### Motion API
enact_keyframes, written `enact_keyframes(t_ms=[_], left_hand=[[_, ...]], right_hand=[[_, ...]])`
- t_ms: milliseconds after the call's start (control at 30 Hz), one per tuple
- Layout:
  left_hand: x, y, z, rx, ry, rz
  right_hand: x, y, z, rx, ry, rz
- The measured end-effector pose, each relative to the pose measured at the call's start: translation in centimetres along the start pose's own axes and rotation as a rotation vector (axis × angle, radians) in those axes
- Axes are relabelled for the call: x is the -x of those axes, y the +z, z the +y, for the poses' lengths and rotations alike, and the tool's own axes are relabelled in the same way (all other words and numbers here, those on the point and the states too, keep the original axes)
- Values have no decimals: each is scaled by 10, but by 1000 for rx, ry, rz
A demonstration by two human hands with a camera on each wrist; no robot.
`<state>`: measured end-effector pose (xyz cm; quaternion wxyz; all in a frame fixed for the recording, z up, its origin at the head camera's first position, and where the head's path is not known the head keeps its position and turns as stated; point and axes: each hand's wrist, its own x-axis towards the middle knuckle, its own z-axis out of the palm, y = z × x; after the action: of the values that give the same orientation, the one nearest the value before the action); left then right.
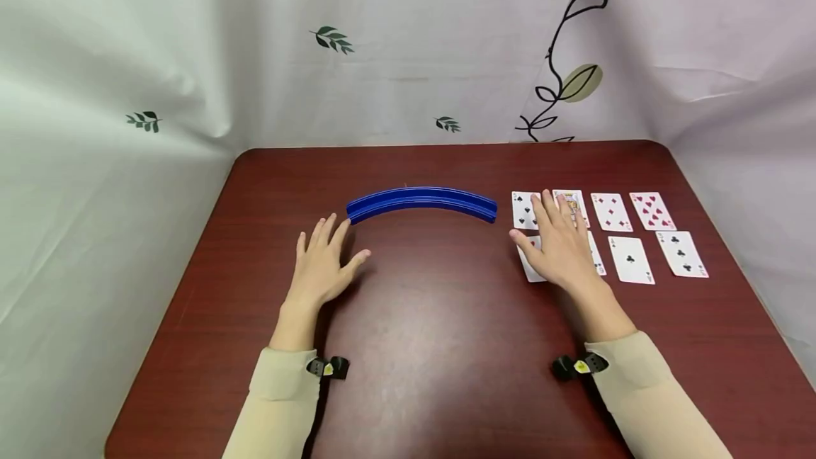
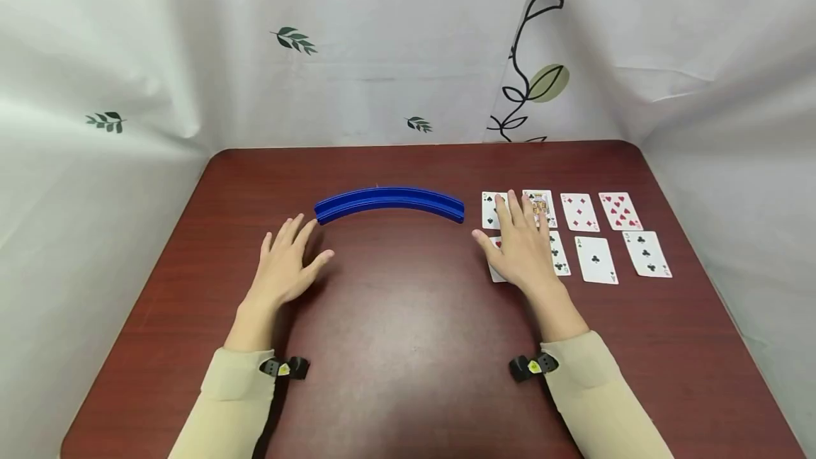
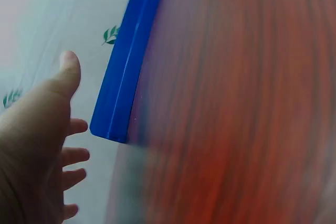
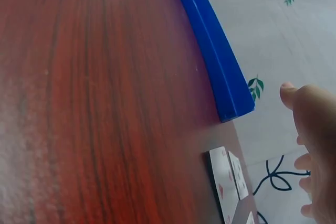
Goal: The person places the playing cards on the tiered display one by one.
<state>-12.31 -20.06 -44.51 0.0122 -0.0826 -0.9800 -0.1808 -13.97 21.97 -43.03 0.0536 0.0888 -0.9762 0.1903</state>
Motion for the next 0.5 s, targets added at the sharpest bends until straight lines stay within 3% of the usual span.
enact_keyframes(t_ms=[200,400,500], left_hand=[[2,13,-14,2,37,161],[0,27,-30,-46,170,385],[-3,31,-35,-57,203,443]], right_hand=[[0,5,0,3,-2,-1],[-1,6,-1,14,-10,10],[-2,7,-1,18,-10,13]])
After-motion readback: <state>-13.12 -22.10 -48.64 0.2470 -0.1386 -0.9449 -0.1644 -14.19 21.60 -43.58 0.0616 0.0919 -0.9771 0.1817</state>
